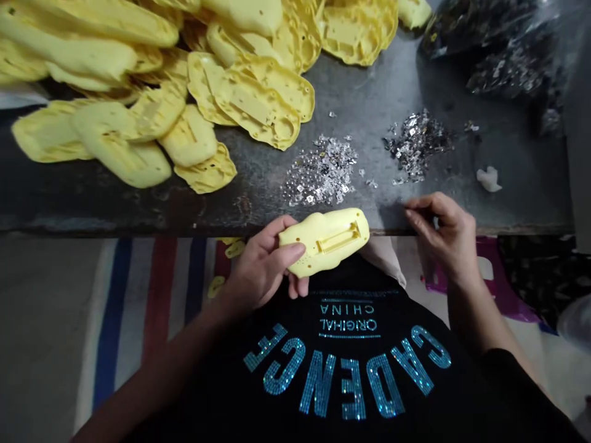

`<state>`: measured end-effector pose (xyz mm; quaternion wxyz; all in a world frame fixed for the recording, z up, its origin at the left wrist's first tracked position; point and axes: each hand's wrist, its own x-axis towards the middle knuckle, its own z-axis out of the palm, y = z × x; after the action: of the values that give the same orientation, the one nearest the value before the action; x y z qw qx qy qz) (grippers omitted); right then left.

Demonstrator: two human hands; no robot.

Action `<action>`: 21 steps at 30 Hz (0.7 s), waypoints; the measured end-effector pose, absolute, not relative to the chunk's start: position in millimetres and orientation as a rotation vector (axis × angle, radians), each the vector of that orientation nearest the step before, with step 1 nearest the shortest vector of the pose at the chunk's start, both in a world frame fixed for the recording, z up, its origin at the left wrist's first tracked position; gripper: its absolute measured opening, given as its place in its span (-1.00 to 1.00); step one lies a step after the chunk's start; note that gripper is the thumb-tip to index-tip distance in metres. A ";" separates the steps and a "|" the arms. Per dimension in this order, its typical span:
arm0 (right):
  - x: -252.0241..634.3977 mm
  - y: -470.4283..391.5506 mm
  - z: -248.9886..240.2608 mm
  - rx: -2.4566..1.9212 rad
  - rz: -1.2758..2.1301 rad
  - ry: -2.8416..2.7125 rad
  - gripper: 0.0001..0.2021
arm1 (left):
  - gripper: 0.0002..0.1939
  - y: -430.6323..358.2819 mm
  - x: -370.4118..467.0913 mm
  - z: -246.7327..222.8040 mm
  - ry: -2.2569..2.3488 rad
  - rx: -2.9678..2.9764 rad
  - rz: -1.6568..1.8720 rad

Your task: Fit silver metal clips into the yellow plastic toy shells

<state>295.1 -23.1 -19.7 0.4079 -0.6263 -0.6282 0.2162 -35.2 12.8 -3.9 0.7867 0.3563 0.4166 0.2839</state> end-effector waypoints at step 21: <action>274.7 29.5 -37.2 -1.588 0.078 -2.107 -0.86 | -0.60 22.5 -35.6 0.3 0.977 0.658 0.763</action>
<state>274.7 29.5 -37.2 0.2486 -0.5827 -0.7732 0.0286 -35.6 22.5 0.3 0.7638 0.3026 0.4492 0.3511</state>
